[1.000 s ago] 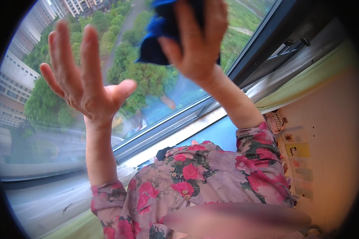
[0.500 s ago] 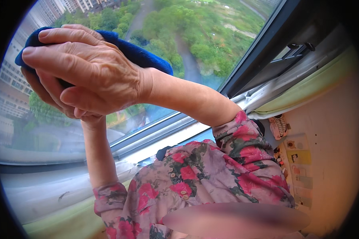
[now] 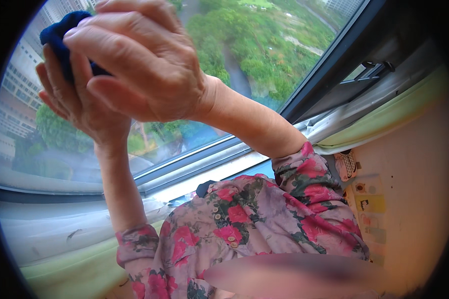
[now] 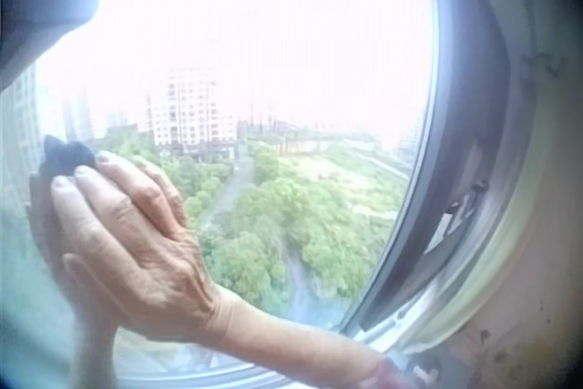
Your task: Wiping and cleaning a large glass window with a blue cloth.
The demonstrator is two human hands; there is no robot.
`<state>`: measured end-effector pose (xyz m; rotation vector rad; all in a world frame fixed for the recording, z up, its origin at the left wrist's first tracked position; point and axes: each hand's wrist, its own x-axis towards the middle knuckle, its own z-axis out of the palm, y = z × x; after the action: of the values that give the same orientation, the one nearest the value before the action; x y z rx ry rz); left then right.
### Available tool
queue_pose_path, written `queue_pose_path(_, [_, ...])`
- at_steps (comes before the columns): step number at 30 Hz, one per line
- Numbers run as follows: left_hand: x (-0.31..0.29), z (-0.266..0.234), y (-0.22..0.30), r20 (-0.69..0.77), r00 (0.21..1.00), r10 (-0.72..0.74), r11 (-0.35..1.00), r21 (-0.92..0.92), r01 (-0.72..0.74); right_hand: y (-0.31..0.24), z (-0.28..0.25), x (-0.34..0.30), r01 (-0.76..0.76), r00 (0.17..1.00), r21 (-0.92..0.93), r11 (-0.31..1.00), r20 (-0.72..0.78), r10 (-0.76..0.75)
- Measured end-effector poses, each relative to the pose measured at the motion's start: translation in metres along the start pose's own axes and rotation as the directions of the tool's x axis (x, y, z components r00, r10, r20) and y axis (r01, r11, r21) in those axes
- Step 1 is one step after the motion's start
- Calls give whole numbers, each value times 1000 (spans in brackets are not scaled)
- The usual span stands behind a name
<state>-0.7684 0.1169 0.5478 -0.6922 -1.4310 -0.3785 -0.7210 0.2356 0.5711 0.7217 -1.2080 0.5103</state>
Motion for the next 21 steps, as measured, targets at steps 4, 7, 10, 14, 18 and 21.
queue_pose_path(4, [20, -2, -34, -149, 987, 65, 998, 16, -63, 19, -17, 1, 21, 999, -114, 993, 28, -18])
queue_pose_path(7, [34, -36, -96, -102, 993, -52, 997, 56, 58, 23, 0, -9, 46, 997, -106, 993, 70, -38])
queue_pose_path(10, [38, -32, -103, -81, 976, -201, 980, -3, 201, 26, -1, -13, 77, 993, -113, 991, 96, -66])
queue_pose_path(14, [34, -4, -26, -133, 991, 13, 999, -46, -20, 27, -7, -15, 54, 994, -97, 994, 96, -45])
queue_pose_path(18, [27, 5, -12, -52, 975, 215, 977, 14, -215, 29, -11, -11, 73, 995, -92, 993, 77, -66])
queue_pose_path(21, [28, -6, -29, 13, 978, 208, 978, 16, -208, 28, -9, -14, 57, 996, -97, 994, 69, -50])
